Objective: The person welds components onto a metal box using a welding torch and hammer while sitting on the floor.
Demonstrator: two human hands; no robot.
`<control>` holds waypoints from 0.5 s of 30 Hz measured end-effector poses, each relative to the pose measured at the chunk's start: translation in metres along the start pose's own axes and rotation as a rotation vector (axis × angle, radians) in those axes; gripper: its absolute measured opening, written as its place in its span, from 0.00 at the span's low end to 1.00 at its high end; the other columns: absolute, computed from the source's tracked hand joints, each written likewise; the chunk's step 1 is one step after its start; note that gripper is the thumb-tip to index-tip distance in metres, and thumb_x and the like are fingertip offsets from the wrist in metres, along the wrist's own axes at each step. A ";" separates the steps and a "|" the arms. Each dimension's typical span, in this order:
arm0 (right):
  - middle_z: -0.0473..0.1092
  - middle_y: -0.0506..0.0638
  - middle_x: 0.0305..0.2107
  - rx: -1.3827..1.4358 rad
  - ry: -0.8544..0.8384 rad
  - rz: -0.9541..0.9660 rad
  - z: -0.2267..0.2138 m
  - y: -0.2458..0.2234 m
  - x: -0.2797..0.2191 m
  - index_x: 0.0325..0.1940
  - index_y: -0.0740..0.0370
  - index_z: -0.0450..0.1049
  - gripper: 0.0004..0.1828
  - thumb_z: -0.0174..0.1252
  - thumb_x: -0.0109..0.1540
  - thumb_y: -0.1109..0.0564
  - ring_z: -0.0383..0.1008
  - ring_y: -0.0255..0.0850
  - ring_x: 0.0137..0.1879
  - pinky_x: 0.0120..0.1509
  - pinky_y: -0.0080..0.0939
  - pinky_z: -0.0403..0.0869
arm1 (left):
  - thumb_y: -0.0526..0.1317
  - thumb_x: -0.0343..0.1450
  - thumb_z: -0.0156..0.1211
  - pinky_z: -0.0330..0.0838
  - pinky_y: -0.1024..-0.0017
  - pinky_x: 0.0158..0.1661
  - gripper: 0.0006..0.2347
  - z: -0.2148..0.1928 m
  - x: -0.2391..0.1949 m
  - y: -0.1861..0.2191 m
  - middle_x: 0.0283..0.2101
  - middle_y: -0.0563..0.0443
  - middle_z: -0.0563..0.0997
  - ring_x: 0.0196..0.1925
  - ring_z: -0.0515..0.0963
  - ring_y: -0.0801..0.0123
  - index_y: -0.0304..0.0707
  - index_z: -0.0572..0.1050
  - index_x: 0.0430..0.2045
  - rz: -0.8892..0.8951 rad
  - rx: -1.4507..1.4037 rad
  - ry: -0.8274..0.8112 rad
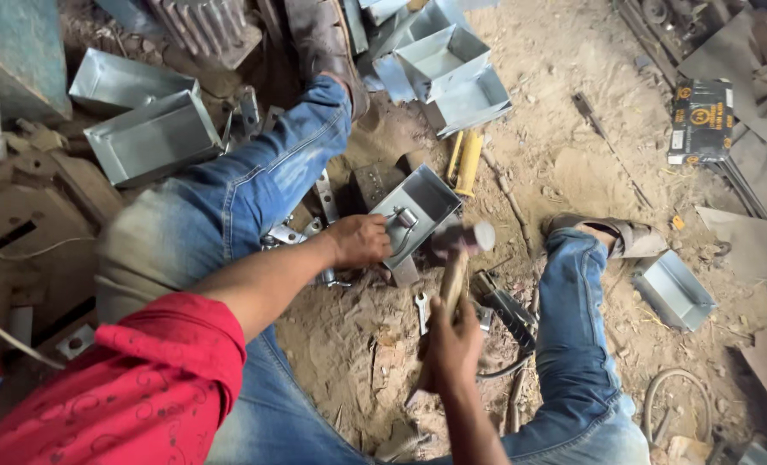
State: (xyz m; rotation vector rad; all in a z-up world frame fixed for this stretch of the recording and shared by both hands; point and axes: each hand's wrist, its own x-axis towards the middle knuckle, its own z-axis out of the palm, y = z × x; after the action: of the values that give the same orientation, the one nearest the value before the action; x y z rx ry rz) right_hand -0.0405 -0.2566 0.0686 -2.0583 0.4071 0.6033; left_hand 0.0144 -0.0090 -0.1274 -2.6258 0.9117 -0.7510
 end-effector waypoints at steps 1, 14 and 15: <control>0.69 0.52 0.23 0.074 0.000 0.018 0.002 0.013 -0.006 0.72 0.59 0.59 0.32 0.55 0.65 0.51 0.67 0.38 0.20 0.19 0.40 0.70 | 0.38 0.66 0.55 0.70 0.75 0.48 0.07 -0.010 0.000 0.002 0.24 0.62 0.73 0.33 0.75 0.71 0.52 0.68 0.17 -0.021 -0.333 0.032; 0.69 0.61 0.44 -0.423 -0.275 0.125 0.034 0.112 -0.004 0.79 0.60 0.38 0.43 0.53 0.66 0.57 0.76 0.46 0.36 0.36 0.46 0.81 | 0.69 0.70 0.51 0.69 0.67 0.25 0.26 -0.062 0.068 -0.032 0.17 0.58 0.69 0.18 0.68 0.72 0.46 0.71 0.18 -0.606 -0.816 0.063; 0.68 0.64 0.48 -0.503 -0.284 0.093 0.037 0.118 0.002 0.79 0.61 0.34 0.45 0.53 0.66 0.58 0.79 0.50 0.39 0.39 0.48 0.83 | 0.69 0.68 0.49 0.67 0.65 0.20 0.26 -0.075 0.078 -0.039 0.17 0.58 0.69 0.17 0.67 0.73 0.46 0.73 0.20 -0.834 -0.942 -0.013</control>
State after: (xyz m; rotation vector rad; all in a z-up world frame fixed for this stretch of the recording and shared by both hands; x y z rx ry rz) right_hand -0.1078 -0.2865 -0.0310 -2.3835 0.1952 1.1300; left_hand 0.0449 -0.0340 -0.0195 -3.9144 0.0608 -0.4982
